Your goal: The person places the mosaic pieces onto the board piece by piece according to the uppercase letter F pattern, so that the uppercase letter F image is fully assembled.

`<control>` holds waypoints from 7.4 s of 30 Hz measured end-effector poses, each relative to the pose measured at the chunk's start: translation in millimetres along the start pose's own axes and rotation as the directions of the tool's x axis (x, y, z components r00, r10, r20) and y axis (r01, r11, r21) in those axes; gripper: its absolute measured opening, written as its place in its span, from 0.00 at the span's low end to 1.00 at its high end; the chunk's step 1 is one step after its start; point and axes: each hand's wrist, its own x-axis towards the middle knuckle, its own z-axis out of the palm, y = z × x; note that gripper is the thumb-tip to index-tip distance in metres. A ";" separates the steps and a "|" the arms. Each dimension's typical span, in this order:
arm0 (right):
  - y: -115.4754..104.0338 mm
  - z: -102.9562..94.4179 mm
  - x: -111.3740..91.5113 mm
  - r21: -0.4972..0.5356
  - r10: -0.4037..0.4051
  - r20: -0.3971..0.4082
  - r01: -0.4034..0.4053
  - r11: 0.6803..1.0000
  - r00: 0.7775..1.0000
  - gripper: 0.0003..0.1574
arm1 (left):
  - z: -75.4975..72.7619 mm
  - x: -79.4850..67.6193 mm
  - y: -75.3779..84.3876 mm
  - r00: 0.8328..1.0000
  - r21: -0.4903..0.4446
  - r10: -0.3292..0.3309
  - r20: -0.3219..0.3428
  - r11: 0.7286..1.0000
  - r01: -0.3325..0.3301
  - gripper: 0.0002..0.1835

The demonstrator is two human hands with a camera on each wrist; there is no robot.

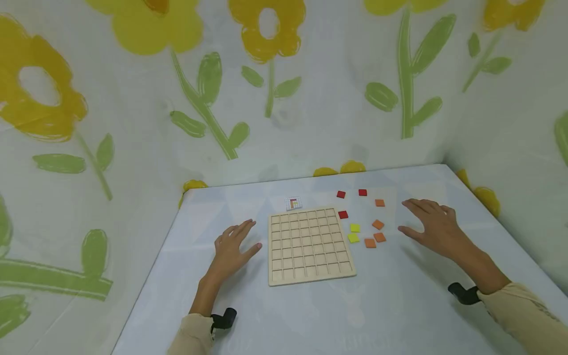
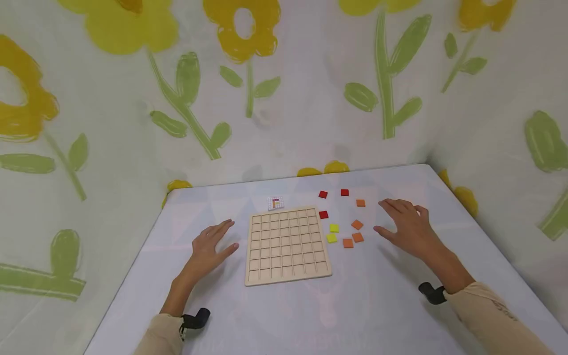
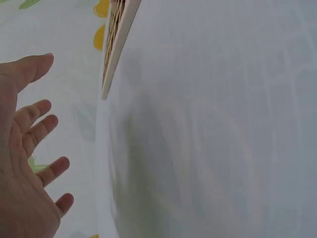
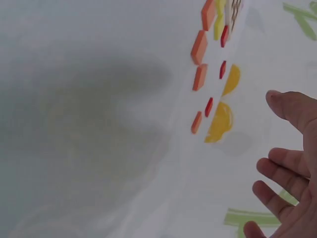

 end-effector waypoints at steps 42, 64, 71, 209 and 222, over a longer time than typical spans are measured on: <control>-50.6 72.2 104.1 0.103 0.013 0.243 -0.039 0.994 0.970 0.31 | 37.5 13.2 -5.9 0.997 -0.259 0.042 0.064 0.966 -0.024 0.27; -53.8 93.5 115.9 0.146 -0.166 0.254 0.132 0.980 0.953 0.15 | 44.2 11.2 0.5 0.997 -0.237 0.038 0.063 0.971 -0.022 0.27; -53.0 86.1 113.6 0.149 -0.181 0.223 0.150 0.977 0.958 0.12 | 46.0 12.1 -2.0 0.997 -0.235 0.046 0.059 0.972 -0.031 0.27; -148.0 100.8 160.5 0.205 -0.344 0.150 0.311 0.928 0.927 0.11 | 41.7 13.8 -3.3 0.997 -0.228 0.021 0.076 0.974 -0.003 0.27; -104.7 89.7 160.8 0.210 -0.214 0.141 0.182 0.961 0.967 0.15 | 46.0 13.3 -1.8 0.997 -0.229 0.025 0.069 0.973 -0.008 0.27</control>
